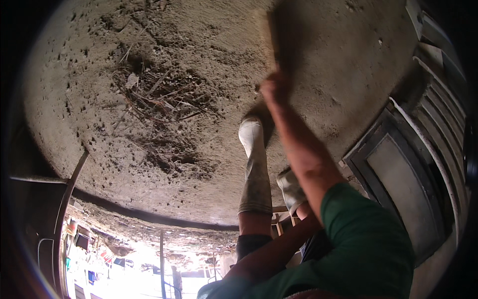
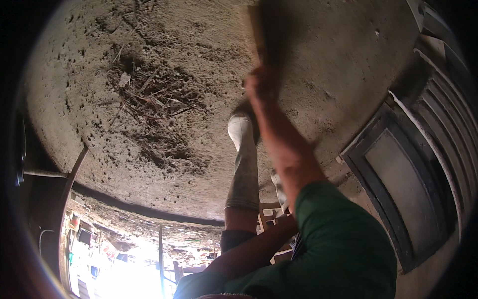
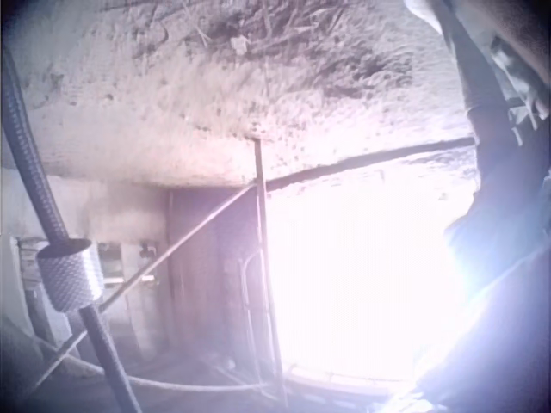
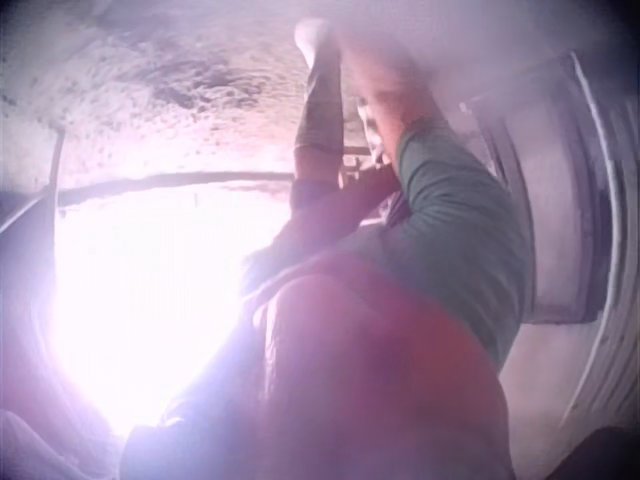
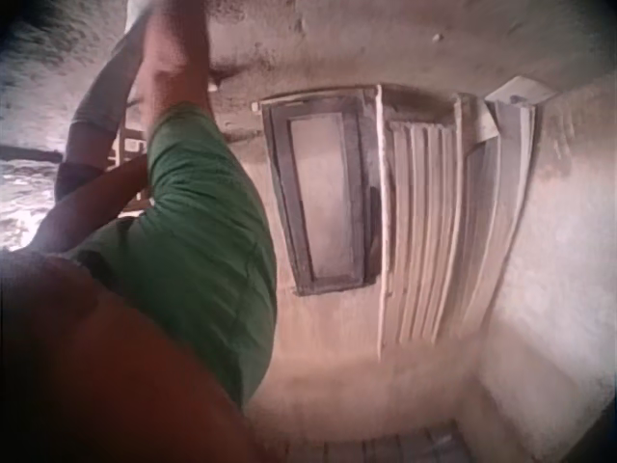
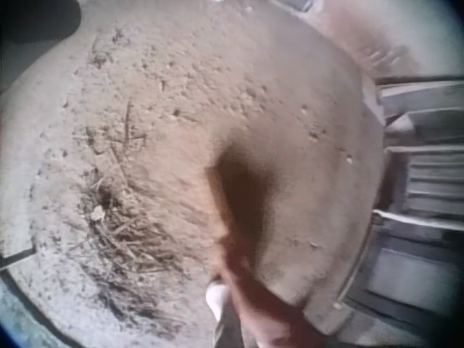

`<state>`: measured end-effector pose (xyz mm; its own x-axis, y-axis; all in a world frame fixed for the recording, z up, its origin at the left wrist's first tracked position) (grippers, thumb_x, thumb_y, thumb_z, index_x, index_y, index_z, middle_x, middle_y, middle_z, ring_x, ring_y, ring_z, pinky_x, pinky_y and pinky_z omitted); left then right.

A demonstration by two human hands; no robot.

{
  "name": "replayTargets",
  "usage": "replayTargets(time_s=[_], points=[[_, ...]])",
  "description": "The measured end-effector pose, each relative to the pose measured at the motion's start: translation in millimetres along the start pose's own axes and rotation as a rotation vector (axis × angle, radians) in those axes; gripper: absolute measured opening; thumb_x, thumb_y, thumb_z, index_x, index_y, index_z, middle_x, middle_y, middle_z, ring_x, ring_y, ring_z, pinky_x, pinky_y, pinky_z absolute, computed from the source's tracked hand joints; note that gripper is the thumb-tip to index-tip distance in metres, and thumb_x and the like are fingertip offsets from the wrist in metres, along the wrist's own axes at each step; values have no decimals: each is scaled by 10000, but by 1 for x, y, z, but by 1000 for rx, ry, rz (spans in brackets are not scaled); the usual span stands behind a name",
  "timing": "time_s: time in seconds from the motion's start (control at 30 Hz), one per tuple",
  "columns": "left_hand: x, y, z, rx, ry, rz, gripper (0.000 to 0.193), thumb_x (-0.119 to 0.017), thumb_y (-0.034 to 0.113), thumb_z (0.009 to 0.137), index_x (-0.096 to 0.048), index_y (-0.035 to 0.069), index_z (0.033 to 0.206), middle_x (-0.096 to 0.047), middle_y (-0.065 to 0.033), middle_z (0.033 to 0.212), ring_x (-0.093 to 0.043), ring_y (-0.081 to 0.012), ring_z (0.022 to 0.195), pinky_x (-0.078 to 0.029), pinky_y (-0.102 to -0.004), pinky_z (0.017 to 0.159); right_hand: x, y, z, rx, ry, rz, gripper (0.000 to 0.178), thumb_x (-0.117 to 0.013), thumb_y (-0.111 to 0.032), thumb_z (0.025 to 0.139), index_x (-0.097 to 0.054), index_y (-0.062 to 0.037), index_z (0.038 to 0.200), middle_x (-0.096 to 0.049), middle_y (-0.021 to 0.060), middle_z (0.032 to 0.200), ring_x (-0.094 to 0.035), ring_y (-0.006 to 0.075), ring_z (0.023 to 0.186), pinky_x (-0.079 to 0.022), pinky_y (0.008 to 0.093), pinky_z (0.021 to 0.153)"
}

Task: The person uses a wooden straightedge to level and smooth a freshly poured concrete floor. They repeatedly drag the tool across the surface to remove high spots and fill low areas, occasionally stepping back to reposition. The person also removes debris from the floor and adjusts a string line before continuing to screed.

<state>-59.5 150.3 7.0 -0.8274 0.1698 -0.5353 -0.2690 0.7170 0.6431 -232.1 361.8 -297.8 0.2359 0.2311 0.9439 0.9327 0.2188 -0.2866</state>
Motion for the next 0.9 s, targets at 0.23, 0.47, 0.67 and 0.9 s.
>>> replayTargets(time_s=[0.23, 0.47, 0.67, 0.9], points=[[19, 3, -5, 65, -43, 72, 495, -617, 239, 838, -484, 28, 1265, -540, -258, 1223, -500, -408, 1164, -417, -434, 962, 7, -278, -62, -11, -963, 662, 468, -558, -68, 896, -477, -210, 1335, -632, 92, 870, -553, 75, 558, -509, 213, 499], [14, -40, 49, 26, 29, 125, 494, -622, 244, 839, -488, 39, 1268, -546, -249, 1218, -507, -402, 1156, -421, -435, 956, 99, -184, -7, -91, -983, 663, 477, -467, -37, 906, -426, -222, 1344, -596, 205, 1181, -651, 223, 800, -583, 346, 644], [32, -20, 84, 210, 173, 289, 471, -633, 280, 852, -516, 58, 1250, -557, -215, 1221, -533, -368, 1137, -429, -418, 956, 160, 66, 50, -260, -499, 610, 486, -533, -132, 851, -400, -66, 1314, -617, 282, 990, -626, 392, 913, -519, 431, 776], [51, -25, 142, 208, 456, 312, 347, -613, 256, 889, -552, 73, 1178, -659, -147, 1025, -659, -255, 875, -516, -365, 758, 213, 277, 14, -699, -14, 694, 409, -546, -179, 878, -442, -106, 1267, -618, 212, 1067, -597, 380, 1011, -478, 437, 832]])
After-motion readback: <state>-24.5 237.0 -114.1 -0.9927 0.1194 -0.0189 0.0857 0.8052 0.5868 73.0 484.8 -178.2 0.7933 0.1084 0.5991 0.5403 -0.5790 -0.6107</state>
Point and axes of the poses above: each hand's wrist, its own z-axis towards the middle knuckle, its own x-axis out of the back of the hand, y = z × x, the point moved 6 cm from there along z, towards the middle knuckle
